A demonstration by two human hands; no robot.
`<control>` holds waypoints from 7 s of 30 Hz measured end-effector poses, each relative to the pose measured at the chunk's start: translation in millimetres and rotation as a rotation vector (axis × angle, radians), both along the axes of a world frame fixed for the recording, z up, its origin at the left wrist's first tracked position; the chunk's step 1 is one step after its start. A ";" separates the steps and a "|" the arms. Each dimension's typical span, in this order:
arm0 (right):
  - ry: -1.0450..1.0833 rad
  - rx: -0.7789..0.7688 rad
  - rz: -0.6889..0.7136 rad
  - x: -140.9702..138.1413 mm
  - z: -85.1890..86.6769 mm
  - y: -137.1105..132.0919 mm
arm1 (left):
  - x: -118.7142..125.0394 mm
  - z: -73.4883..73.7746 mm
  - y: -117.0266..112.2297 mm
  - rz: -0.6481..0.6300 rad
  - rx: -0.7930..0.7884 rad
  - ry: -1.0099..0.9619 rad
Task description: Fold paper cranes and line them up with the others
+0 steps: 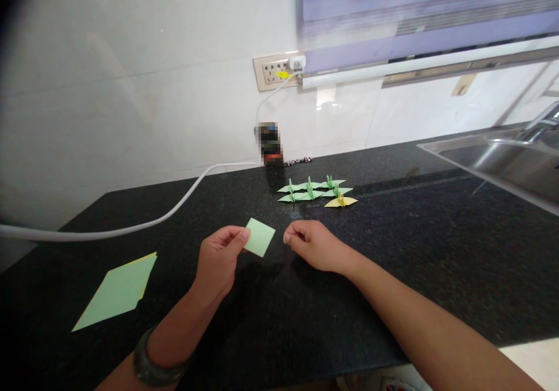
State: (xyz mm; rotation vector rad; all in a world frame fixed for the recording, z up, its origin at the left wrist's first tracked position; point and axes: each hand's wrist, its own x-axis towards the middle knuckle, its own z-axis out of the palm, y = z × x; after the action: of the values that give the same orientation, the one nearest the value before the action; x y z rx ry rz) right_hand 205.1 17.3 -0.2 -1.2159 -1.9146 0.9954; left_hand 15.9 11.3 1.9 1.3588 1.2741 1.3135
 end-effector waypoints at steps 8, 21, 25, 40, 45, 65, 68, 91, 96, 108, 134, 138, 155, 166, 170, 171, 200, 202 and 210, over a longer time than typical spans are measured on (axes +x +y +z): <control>0.235 -0.149 0.050 -12.2 -9.4 -2.7 | 3.4 1.1 -2.2 -0.204 -0.071 -0.034; 0.442 -0.284 0.094 -10.3 -4.4 -3.8 | 5.9 4.0 -6.5 -0.334 -0.150 -0.056; 0.562 -0.382 0.160 -10.1 -5.5 -5.6 | 5.2 5.5 -6.9 -0.402 -0.194 -0.115; 0.602 -0.451 0.219 -11.3 -7.7 -6.3 | 6.9 9.4 -8.1 -0.506 -0.254 -0.118; 0.702 -0.557 0.226 -12.3 -8.3 -7.0 | 6.9 8.8 -8.7 -0.509 -0.247 -0.135; 0.251 -0.044 0.139 -11.3 -1.0 -11.8 | 8.0 7.7 -5.0 -0.230 -0.272 -0.027; 0.090 0.223 0.149 -10.1 4.2 -15.7 | 6.5 1.7 -2.4 -0.160 -0.245 0.070; 0.266 0.033 -0.149 -11.8 -9.5 -4.8 | 1.1 0.4 -3.3 -0.478 -0.405 -0.194; 0.194 0.225 -0.052 -9.5 -4.9 -6.1 | -1.2 0.4 -2.8 -0.505 -0.412 -0.198; -0.070 0.520 0.221 5.2 2.5 -4.3 | -0.8 12.1 -0.8 -0.490 -0.499 -0.348; -0.279 0.637 0.363 5.6 5.2 -5.0 | -5.6 12.6 3.3 -0.462 -0.534 -0.463; -0.296 0.644 0.356 4.9 4.2 -4.8 | -4.3 11.7 2.6 -0.472 -0.494 -0.431; 0.087 -0.037 0.095 -13.7 -3.4 -9.6 | -1.1 5.0 0.0 -0.351 -0.323 -0.140; 0.151 -0.302 0.181 -12.9 -6.1 -7.2 | -1.1 3.6 -0.9 -0.350 -0.306 -0.129; 0.134 -0.297 0.187 -12.4 -6.4 -7.1 | -1.0 3.7 -0.9 -0.350 -0.304 -0.124; 0.131 -0.295 0.188 -12.4 -6.7 -7.1 | -1.1 3.8 -0.9 -0.347 -0.304 -0.121; 0.046 -0.164 0.192 -10.5 -8.8 -5.9 | -0.3 10.6 -2.7 -0.311 -0.191 0.079; 0.036 -0.155 0.192 -10.3 -9.1 -5.9 | -0.5 10.8 -2.6 -0.302 -0.189 0.110; 0.008 -0.119 0.190 -9.9 -9.7 -5.6 | -1.0 9.9 -1.7 -0.304 -0.216 0.101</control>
State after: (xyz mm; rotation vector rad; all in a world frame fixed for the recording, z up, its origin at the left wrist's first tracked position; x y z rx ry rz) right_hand 195.2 11.7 -9.9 -1.1082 -2.0175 1.2264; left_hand 14.9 9.6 11.8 1.4119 1.1833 0.8840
